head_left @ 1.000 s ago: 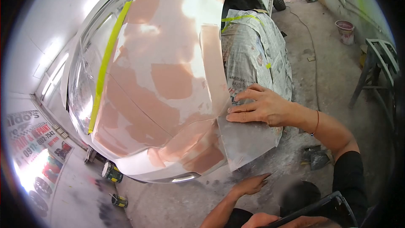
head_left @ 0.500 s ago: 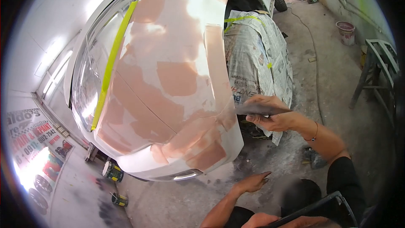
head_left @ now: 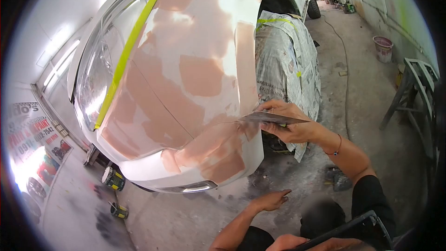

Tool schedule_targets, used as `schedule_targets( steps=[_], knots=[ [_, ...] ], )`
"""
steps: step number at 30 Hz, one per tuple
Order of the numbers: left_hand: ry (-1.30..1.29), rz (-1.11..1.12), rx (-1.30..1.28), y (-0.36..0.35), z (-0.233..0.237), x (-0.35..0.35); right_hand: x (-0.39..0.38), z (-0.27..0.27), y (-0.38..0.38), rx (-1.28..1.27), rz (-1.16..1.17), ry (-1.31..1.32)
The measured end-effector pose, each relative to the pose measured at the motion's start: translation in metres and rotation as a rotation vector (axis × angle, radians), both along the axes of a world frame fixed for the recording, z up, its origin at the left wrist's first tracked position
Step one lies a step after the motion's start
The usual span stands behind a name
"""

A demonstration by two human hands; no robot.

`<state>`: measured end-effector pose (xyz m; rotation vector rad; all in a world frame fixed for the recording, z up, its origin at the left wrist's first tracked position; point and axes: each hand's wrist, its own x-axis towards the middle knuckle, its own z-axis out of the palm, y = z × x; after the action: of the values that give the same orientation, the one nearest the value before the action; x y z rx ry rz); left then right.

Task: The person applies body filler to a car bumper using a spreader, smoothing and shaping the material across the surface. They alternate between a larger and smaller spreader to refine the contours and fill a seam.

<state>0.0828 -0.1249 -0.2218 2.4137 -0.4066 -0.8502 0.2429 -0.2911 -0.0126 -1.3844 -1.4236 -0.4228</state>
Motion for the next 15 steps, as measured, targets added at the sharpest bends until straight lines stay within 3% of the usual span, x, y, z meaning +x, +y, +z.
schedule_targets(
  steps=[3, 6, 8, 11, 15],
  knots=[
    [-0.015, 0.007, 0.003, 0.001, 0.000, 0.000, 0.000, 0.003, 0.002, 0.025, -0.013, -0.096],
    [-0.005, 0.002, 0.022, -0.003, 0.013, -0.001, -0.007, 0.012, -0.004, -0.078, 0.006, 0.054],
    [-0.007, -0.002, 0.022, -0.004, 0.019, -0.001, 0.004, 0.010, -0.008, -0.089, 0.024, -0.245],
    [-0.022, -0.006, 0.023, -0.003, 0.017, -0.002, 0.021, -0.003, -0.007, -0.118, 0.161, -0.163],
    [-0.051, -0.019, 0.034, -0.005, 0.017, -0.001, 0.008, 0.003, -0.008, -0.072, 0.043, -0.211]
  ],
)
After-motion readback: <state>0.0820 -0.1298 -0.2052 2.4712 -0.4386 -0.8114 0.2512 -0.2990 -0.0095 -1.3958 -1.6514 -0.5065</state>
